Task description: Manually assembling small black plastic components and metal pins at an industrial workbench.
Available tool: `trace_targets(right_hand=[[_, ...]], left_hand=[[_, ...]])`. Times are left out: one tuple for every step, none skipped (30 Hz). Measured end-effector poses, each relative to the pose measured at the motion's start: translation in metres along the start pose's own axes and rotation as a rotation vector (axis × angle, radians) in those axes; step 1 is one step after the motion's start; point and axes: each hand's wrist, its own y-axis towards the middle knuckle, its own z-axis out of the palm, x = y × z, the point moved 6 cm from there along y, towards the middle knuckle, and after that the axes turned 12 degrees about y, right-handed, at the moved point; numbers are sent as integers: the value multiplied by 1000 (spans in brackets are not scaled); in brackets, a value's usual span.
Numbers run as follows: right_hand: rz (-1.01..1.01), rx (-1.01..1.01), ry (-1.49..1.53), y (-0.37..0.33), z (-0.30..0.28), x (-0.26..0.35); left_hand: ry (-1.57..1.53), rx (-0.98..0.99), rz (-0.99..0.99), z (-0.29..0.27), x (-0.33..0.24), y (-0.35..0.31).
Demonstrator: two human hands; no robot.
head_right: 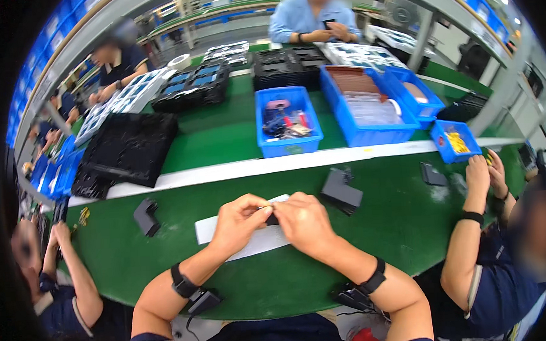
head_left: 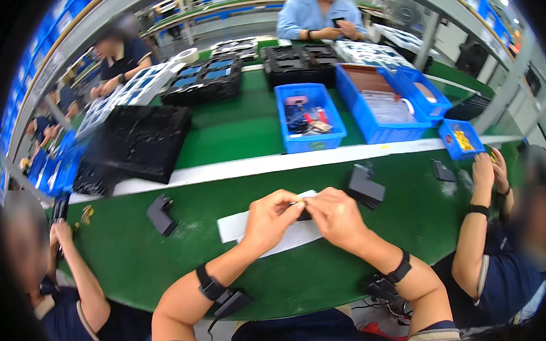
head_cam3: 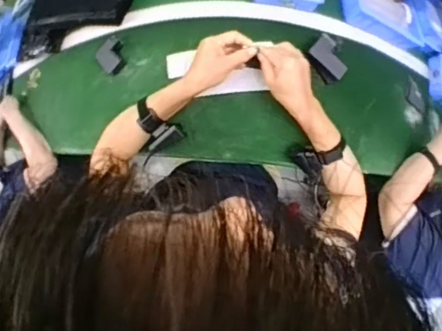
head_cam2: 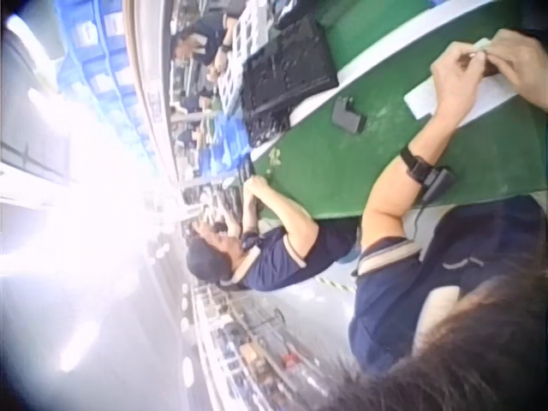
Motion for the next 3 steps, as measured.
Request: trace_targets(right_hand=[[-32, -6, -38, -2, 0, 1], [-39, 17, -65, -2, 5, -1], [-38, 49, -126, -2, 7, -1]], left_hand=[[12, -20, 3, -2, 1, 0], [23, -36, 8, -5, 2, 1], [122, -21, -9, -6, -4, 2]])
